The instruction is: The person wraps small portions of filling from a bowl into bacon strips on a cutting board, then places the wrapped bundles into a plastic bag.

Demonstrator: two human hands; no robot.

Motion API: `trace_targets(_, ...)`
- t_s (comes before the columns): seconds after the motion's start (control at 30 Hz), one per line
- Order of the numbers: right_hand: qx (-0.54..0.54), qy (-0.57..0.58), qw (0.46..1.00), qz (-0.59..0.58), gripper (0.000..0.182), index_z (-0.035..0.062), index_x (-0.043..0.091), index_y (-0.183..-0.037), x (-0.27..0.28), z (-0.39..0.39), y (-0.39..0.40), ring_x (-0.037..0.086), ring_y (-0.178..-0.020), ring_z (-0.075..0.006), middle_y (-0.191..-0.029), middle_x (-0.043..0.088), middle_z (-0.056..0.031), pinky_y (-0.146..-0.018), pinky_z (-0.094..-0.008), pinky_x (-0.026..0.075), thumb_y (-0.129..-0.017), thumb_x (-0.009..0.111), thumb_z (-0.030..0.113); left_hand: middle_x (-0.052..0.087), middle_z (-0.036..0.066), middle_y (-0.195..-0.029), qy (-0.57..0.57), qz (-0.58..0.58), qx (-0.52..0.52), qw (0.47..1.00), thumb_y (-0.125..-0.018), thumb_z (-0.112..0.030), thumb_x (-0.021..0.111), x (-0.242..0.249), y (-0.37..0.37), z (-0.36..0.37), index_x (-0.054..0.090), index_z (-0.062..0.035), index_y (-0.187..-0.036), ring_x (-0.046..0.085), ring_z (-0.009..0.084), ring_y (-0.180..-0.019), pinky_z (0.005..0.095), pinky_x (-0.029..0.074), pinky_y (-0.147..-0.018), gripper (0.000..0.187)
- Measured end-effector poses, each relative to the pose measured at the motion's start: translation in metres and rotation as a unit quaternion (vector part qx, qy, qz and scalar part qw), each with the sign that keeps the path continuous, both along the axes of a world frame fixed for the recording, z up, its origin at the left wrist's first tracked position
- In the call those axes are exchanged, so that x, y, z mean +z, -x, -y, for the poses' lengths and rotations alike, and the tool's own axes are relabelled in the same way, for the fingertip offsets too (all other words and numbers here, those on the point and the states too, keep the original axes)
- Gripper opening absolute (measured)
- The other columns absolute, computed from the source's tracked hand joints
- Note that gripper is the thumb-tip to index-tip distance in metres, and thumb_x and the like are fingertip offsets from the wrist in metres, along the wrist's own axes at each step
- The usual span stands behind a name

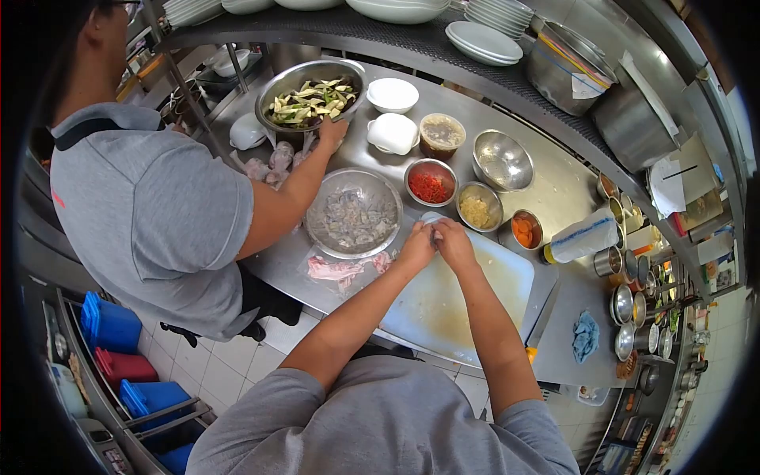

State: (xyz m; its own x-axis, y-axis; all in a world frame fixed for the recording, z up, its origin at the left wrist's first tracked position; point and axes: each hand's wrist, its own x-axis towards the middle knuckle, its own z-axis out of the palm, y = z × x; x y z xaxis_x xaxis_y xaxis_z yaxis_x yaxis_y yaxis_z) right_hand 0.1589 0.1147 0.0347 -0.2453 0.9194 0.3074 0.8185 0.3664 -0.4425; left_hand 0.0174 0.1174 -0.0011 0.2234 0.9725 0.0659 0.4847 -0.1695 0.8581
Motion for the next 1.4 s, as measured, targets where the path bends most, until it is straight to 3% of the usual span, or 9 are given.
trace_targets(0.2,-0.017,-0.013,0.994,0.109,0.022,0.0067,0.072,-0.101,0.001,-0.008,-0.008,0.062,-0.106,-0.0338,-0.119,0.068,-0.0144,-0.095,-0.0428,0.05,-0.08,0.066,0.005,0.042,0.033,-0.145,0.012,-0.027,-0.009,1.0,-0.079,-0.006,0.068,-0.004,0.002,-0.008,0.054,-0.0018,-0.136,0.049,0.046,-0.131,0.0454,0.043,-0.11,0.059)
trace_targets(0.47,0.001,-0.034,0.999,0.016,0.033,0.0032,0.068,-0.109,0.004,0.021,0.001,0.057,-0.105,-0.0381,-0.107,0.061,-0.0163,-0.094,-0.0451,0.048,-0.077,0.071,-0.002,0.04,0.029,-0.148,-0.029,0.012,-0.018,0.999,-0.087,-0.013,0.069,0.035,0.038,0.045,0.054,-0.0056,-0.137,0.063,0.0382,-0.112,0.0432,0.052,-0.097,0.053)
trace_targets(0.57,-0.062,-0.037,0.996,-0.059,0.028,0.0039,0.069,-0.107,0.029,0.049,0.021,0.059,-0.102,-0.0371,-0.104,0.062,-0.0163,-0.091,-0.0442,0.049,-0.08,0.07,-0.001,0.061,0.017,-0.12,-0.05,0.063,-0.085,0.993,-0.09,-0.01,0.069,0.04,0.094,0.085,0.065,-0.0055,-0.123,0.066,0.0276,-0.088,0.0338,0.054,-0.082,0.034)
trace_targets(0.6,-0.094,0.056,0.989,-0.1,0.024,0.0037,0.07,-0.104,0.038,0.059,0.032,0.062,-0.098,-0.0363,-0.1,0.064,-0.016,-0.089,-0.0435,0.05,-0.081,0.069,0.0,0.066,0.013,-0.108,-0.035,0.051,-0.108,0.992,-0.09,-0.008,0.068,0.034,0.118,0.097,0.068,-0.0046,-0.116,0.065,0.0249,-0.082,0.0311,0.054,-0.079,0.026)
trace_targets(0.67,-0.047,0.122,0.98,-0.15,0.022,0.0034,0.071,-0.103,0.028,0.078,0.054,0.063,-0.097,-0.0361,-0.098,0.065,-0.016,-0.089,-0.0436,0.05,-0.082,0.068,0.0,0.068,0.013,-0.093,0.029,0.091,-0.052,0.994,-0.09,-0.008,0.069,0.013,0.169,0.12,0.071,-0.0033,-0.106,0.066,0.0239,-0.084,0.0302,0.053,-0.078,0.017)
trace_targets(0.77,0.056,0.152,0.973,-0.165,0.02,0.0028,0.071,-0.103,0.008,0.09,0.094,0.065,-0.095,-0.0357,-0.1,0.067,-0.0162,-0.086,-0.0419,0.052,-0.084,0.067,0.001,0.068,0.013,-0.099,0.026,0.092,0.054,0.994,-0.088,-0.006,0.069,-0.029,0.235,0.133,0.072,-0.0028,-0.105,0.067,0.0234,-0.084,0.0303,0.053,-0.077,0.017)
trace_targets(0.9,0.165,0.087,0.978,-0.091,0.021,0.0031,0.071,-0.104,-0.011,0.091,0.149,0.066,-0.098,-0.0353,-0.107,0.07,-0.0161,-0.086,-0.0408,0.054,-0.084,0.066,0.004,0.062,0.014,-0.121,-0.049,-0.11,0.09,0.989,-0.081,-0.004,0.07,-0.005,0.258,0.127,0.069,-0.0043,-0.112,0.063,0.0333,-0.108,0.0395,0.054,-0.089,0.031)
trace_targets(1.23,0.122,0.07,0.989,0.055,0.02,0.0104,0.075,-0.094,-0.042,0.079,0.2,0.067,-0.099,-0.0309,-0.098,0.071,-0.0124,-0.087,-0.0423,0.054,-0.075,0.069,0.012,0.059,0.01,-0.127,-0.098,-0.215,0.042,0.971,-0.078,-0.008,0.071,0.006,0.255,0.125,0.071,-0.0103,-0.117,0.057,0.033,-0.114,0.0428,0.048,-0.099,0.039)
trace_targets(1.4,0.121,0.263,0.943,-0.165,0.022,0.0057,0.075,-0.089,-0.032,0.072,0.193,0.069,-0.08,-0.033,-0.082,0.072,-0.0161,-0.076,-0.0409,0.054,-0.075,0.071,0.022,0.063,0.007,-0.12,-0.132,-0.227,0.027,0.964,-0.078,-0.009,0.072,0.005,0.261,0.124,0.073,-0.011,-0.11,0.056,0.0308,-0.113,0.0438,0.048,-0.093,0.032)
